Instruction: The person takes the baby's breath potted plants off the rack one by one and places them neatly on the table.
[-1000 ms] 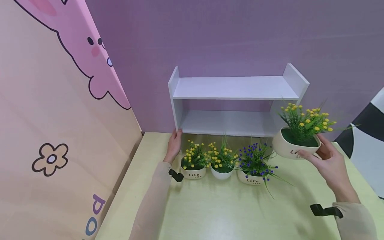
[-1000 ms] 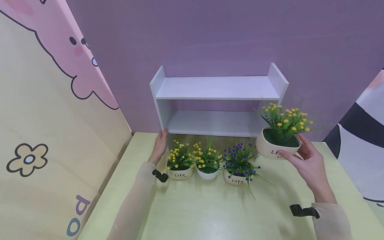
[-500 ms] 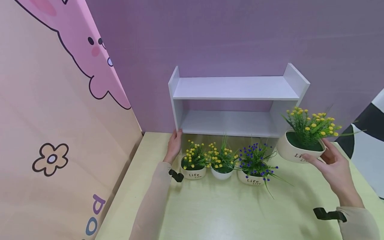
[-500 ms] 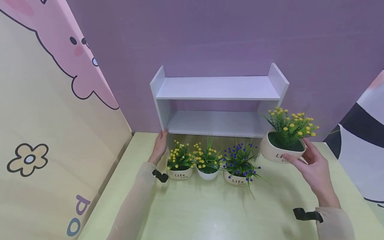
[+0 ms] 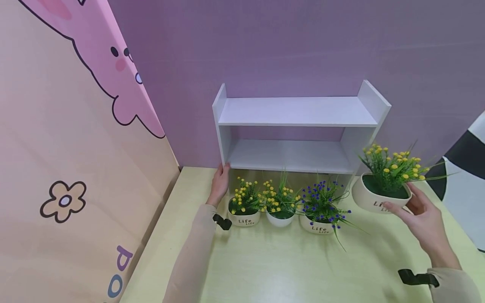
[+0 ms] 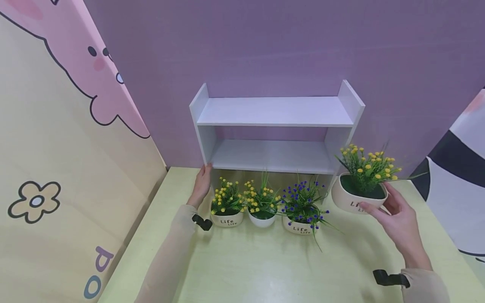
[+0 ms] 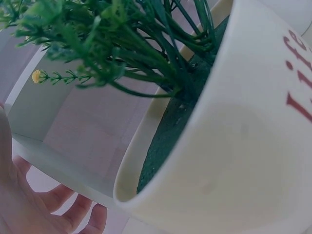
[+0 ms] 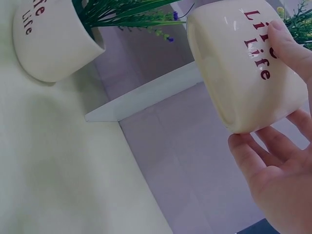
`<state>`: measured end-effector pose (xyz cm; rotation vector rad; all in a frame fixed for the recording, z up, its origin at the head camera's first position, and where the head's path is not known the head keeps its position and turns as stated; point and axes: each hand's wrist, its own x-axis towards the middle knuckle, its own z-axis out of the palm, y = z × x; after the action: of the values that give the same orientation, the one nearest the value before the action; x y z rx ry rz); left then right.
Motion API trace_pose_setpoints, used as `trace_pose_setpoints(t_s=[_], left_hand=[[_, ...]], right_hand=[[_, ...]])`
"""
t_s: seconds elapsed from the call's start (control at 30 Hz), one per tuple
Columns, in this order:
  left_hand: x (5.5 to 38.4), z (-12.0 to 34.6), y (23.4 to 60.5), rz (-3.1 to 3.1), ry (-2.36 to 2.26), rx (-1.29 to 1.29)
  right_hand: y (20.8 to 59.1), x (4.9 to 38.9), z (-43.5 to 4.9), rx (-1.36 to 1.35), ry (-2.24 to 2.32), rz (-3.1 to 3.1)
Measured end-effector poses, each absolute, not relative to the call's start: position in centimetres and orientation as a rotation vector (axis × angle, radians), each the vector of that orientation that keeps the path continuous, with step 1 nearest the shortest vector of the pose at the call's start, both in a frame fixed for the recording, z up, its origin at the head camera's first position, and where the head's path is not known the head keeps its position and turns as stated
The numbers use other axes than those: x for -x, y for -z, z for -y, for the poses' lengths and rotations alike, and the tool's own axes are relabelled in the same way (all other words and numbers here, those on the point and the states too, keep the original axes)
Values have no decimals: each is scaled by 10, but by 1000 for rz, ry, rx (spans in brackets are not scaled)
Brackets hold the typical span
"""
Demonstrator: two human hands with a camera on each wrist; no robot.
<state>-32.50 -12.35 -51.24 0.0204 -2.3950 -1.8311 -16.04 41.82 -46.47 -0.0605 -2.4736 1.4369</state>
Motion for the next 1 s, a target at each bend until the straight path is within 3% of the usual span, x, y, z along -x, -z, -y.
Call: trace_pose_setpoints(t_s=[1.0], left_hand=[[324,123,509,2393,1857,-28]], right_hand=[[517,154,-415,130,-1437,2541]])
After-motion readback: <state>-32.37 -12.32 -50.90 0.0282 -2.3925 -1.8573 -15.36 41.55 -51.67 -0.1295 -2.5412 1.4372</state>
